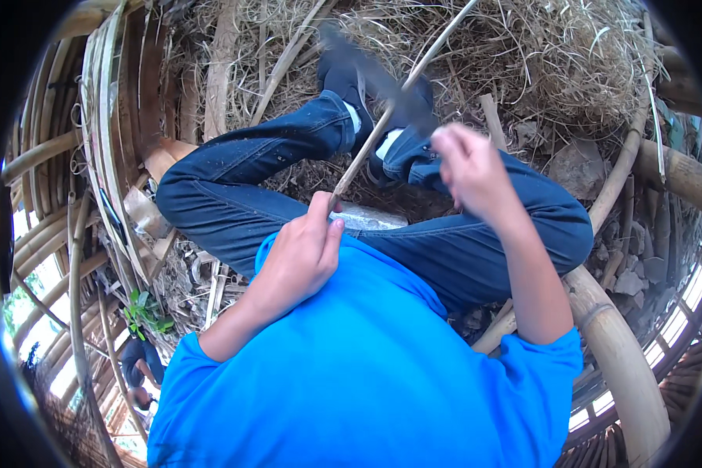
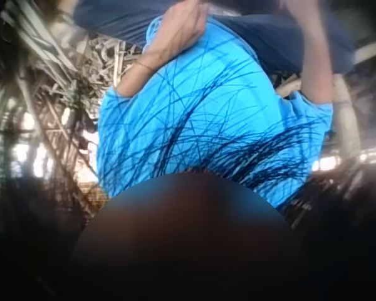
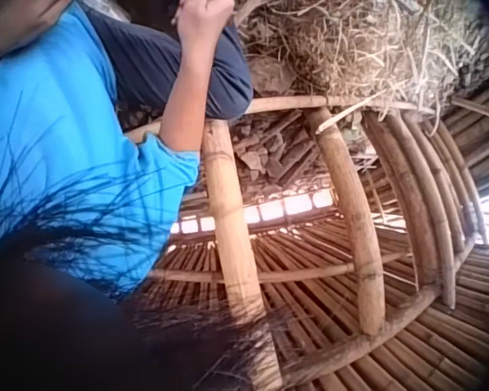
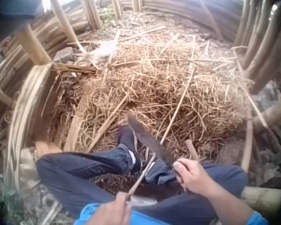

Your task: The person strips bark from a long bamboo stalk using a knife, pulling the blade along the length of the wood while holding it between their legs.

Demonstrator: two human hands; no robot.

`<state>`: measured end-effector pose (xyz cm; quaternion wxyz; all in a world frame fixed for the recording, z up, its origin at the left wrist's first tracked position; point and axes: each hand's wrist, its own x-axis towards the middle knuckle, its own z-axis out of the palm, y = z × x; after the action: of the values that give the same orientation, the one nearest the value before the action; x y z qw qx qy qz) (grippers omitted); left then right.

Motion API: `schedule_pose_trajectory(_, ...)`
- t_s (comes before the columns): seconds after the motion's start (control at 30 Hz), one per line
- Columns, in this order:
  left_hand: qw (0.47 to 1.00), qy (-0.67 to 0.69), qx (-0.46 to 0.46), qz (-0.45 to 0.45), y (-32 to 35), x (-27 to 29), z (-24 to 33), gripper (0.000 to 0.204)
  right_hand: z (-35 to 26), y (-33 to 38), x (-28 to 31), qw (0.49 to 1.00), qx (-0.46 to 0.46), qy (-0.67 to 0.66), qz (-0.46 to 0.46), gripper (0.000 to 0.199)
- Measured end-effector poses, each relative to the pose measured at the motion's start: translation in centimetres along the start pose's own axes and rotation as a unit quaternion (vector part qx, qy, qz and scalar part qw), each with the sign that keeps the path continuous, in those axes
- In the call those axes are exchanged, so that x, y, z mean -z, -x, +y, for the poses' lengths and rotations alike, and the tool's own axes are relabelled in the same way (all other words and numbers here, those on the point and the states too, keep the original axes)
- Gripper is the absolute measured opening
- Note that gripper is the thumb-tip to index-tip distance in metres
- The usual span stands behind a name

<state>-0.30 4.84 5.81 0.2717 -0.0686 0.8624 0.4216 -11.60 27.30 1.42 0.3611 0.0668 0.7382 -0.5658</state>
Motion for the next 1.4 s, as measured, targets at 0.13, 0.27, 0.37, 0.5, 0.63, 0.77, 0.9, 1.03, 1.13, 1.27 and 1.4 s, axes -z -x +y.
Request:
schedule_pose_trajectory(0.13, 1.0, 0.0, 0.023, -0.012, 0.2, 0.2, 0.2, 0.014, -0.1, 1.0, -0.9, 0.999, 0.031, 0.014, 0.009, 0.027)
schedule_pose_trajectory(0.27, 1.0, 0.003, -0.001, -0.002, 0.3, -0.2, 0.0, 0.014, 0.3, -0.9, 1.4, 0.999, 0.032, 0.001, 0.027, 0.031)
schedule_pose_trajectory(0.37, 1.0, 0.002, -0.005, 0.014, -0.1, -0.2, 0.2, 0.015, 0.1, 1.0, -1.1, 1.0, 0.02, -0.012, -0.008, 0.029)
schedule_pose_trajectory(0.5, 1.0, 0.004, 0.014, -0.016, 0.0, 0.1, 0.2, 0.015, 0.6, -0.3, -0.2, 1.0, 0.018, -0.003, 0.003, 0.026)
schedule_pose_trajectory(0.63, 1.0, 0.005, 0.021, -0.005, 0.2, 0.2, 0.1, 0.015, 0.5, 1.6, -1.7, 0.999, 0.035, 0.005, -0.008, 0.025)
schedule_pose_trajectory(0.77, 1.0, 0.01, 0.008, -0.004, -0.1, -0.2, 0.1, 0.015, 1.1, -0.2, -0.4, 0.999, 0.035, -0.02, 0.033, 0.024)
schedule_pose_trajectory(0.9, 1.0, 0.003, 0.0, -0.001, 0.2, 0.1, -0.1, 0.015, 1.4, 1.1, -1.2, 0.997, 0.057, 0.023, 0.054, 0.027)
schedule_pose_trajectory(1.03, 1.0, 0.006, -0.004, 0.006, -0.2, -0.3, -0.1, 0.016, 2.0, -0.6, 0.0, 0.993, 0.08, 0.009, 0.085, 0.028)
schedule_pose_trajectory(1.13, 1.0, 0.007, 0.001, 0.003, 0.1, -0.2, 0.0, 0.016, 2.2, 0.8, -1.1, 0.995, 0.031, -0.069, 0.064, 0.029)
schedule_pose_trajectory(1.27, 1.0, 0.008, -0.009, 0.012, -0.4, -0.1, -0.2, 0.015, 2.2, 0.0, 0.4, 0.997, 0.046, -0.013, 0.067, 0.028)
schedule_pose_trajectory(1.4, 1.0, 0.015, 0.004, -0.003, 0.1, -0.2, -0.4, 0.019, 2.1, 0.5, -0.3, 0.996, 0.032, -0.061, 0.053, 0.03)
